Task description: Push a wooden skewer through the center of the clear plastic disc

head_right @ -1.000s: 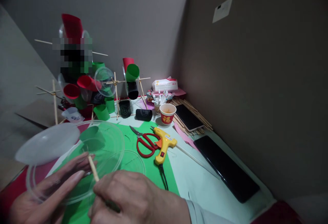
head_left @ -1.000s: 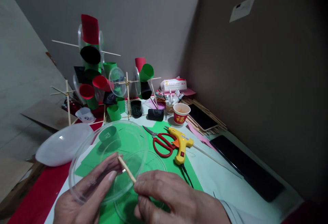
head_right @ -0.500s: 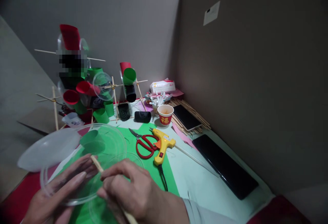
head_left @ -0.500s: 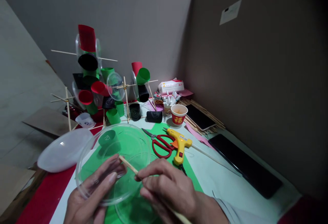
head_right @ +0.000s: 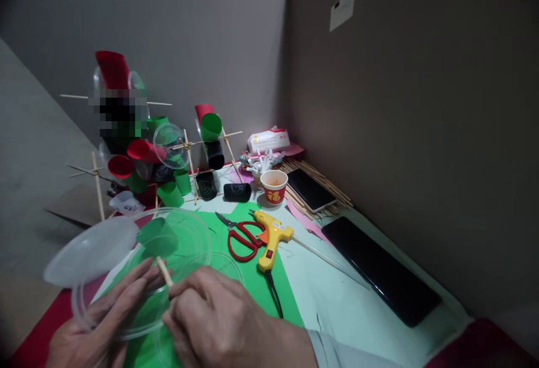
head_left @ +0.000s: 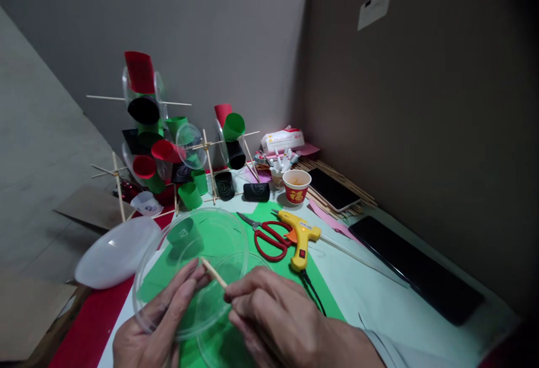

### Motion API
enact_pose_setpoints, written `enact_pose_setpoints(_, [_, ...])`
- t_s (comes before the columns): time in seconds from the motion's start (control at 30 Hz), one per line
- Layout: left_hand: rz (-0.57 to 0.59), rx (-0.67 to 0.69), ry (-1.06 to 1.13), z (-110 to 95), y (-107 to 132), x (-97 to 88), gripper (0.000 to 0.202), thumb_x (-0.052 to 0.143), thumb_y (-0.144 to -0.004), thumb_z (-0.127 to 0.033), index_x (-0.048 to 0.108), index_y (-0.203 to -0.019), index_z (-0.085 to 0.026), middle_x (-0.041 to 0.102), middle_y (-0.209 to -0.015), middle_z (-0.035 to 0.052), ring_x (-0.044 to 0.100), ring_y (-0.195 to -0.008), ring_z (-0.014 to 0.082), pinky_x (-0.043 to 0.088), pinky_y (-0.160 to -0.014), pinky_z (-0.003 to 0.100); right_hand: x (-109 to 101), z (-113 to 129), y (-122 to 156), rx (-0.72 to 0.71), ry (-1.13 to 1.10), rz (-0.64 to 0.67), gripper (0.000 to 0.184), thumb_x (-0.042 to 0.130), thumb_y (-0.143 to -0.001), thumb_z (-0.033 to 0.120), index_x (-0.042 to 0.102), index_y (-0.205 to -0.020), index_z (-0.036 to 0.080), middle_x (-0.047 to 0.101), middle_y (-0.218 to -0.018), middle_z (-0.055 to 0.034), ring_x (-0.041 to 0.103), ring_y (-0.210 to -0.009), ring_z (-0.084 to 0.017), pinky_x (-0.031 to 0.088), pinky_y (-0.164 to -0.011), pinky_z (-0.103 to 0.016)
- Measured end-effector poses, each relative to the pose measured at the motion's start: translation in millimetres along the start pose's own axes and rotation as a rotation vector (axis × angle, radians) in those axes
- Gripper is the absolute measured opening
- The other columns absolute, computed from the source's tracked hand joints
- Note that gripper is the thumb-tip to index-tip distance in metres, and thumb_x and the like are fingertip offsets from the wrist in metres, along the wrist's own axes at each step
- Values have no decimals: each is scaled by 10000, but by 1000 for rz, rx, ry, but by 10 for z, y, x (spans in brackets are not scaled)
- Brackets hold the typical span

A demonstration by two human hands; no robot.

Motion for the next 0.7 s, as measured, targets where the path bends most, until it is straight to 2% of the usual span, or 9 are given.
enact_pose_setpoints(0.1, [25,151,-109,-88,62,36,460,860,-713,-509,795,-1095,-262,765,-1202,58,696,-1158,286,510,-1046,293,-44,-100,-38,80,-129,-109,80,567,-927,79,588,-960,149,701,-906,-111,703,-847,-166,588,-736,-225])
enact_pose_setpoints(0.2, [19,181,-166,-131,87,63,428,836,-734,-534,801,-1077,-279,775,-1173,51,690,-1170,294,473,-1101,344,-84,-193,-81,209,-235,-128,61,591,-914,107,622,-936,155,716,-900,-88,696,-852,-157,569,-772,-234])
enact_pose_setpoints(0.27, [41,144,-161,-126,73,94,476,852,-699,-565,806,-1070,-270,791,-1115,64,699,-1150,284,493,-1060,282,-100,-308,-94,373,-293,-110,66,604,-927,154,646,-876,162,729,-867,-69,696,-818,-148,554,-751,-229])
enact_pose_setpoints(0.37, [85,71,-63,-120,41,134,571,909,-610,-557,802,-1084,-257,803,-1050,79,719,-1108,272,546,-917,171,-86,-453,-71,604,-397,-57,143,598,-947,198,652,-818,168,747,-837,-61,712,-809,-150,553,-716,-224])
enact_pose_setpoints(0.43, [106,17,0,-122,14,146,597,933,-598,-489,783,-1134,-274,799,-1079,68,720,-1106,259,550,-883,143,-119,-404,-115,533,-390,-52,134,589,-947,187,644,-827,168,747,-850,-67,714,-823,-153,561,-733,-232])
enact_pose_setpoints(0.5, [153,-51,46,-114,-18,175,597,941,-597,-435,780,-1144,-260,792,-1106,81,724,-1096,265,559,-889,157,-152,-287,-156,350,-320,-54,82,591,-936,146,631,-869,169,736,-877,-72,705,-839,-150,565,-763,-236])
enact_pose_setpoints(0.6, [209,-108,126,-119,-60,207,573,953,-550,-475,817,-1027,-188,787,-1093,137,727,-1079,330,595,-920,263,-88,-139,-117,118,-212,5,60,590,-948,113,604,-967,169,717,-961,-91,693,-863,-143,570,-776,-220])
enact_pose_setpoints(0.7, [153,-109,124,-84,-63,150,568,949,-534,-514,824,-978,-183,791,-1073,137,719,-1089,365,603,-946,345,31,-57,-31,11,-65,111,64,538,-1012,151,596,-998,172,700,-1048,-92,680,-860,-121,563,-774,-180])
Point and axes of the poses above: each hand's wrist, its own y-axis away from the middle knuckle, its own x-axis out of the palm, z = x × y, the point moved 9 cm from there along -y, towards the middle knuckle
